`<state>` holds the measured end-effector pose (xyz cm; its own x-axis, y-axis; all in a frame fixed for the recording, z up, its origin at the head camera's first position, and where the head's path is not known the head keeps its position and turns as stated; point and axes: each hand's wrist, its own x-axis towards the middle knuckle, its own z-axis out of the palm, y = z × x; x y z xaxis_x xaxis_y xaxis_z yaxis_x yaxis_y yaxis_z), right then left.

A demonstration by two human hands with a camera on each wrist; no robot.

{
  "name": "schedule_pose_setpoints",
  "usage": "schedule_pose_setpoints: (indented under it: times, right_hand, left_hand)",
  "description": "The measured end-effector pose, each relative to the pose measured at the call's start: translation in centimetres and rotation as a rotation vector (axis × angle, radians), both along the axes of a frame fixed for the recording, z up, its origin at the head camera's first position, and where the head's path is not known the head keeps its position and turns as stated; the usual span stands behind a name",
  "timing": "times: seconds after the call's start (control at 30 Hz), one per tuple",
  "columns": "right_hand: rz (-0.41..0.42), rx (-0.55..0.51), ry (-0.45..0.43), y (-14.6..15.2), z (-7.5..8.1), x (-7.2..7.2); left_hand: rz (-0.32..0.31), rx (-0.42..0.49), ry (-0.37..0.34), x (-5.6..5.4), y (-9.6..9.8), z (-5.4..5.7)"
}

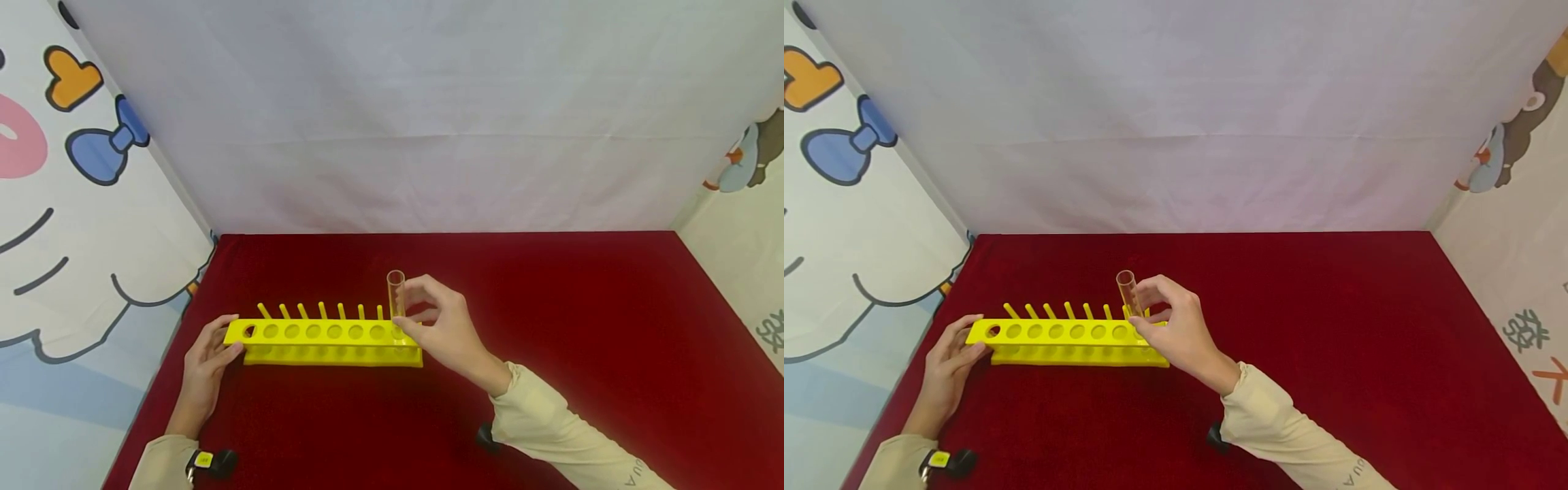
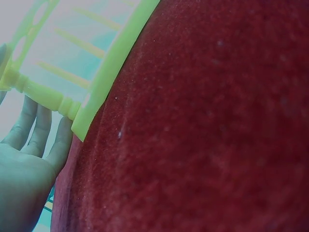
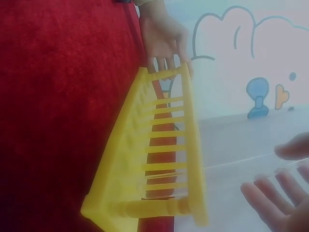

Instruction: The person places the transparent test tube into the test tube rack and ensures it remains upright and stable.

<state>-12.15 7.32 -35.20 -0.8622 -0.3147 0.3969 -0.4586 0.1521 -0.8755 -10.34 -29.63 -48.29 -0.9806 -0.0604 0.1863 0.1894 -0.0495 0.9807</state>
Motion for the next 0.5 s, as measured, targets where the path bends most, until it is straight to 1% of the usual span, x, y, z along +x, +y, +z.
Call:
schedule_pose_setpoints:
  times: [0.5]
  right_hand:
    - [-0.003, 0.010, -0.029, -0.12, -0.49, 0.02]
  left_hand:
    - [0.007, -0.008, -0.001, -0.03, 0.02, -0.03]
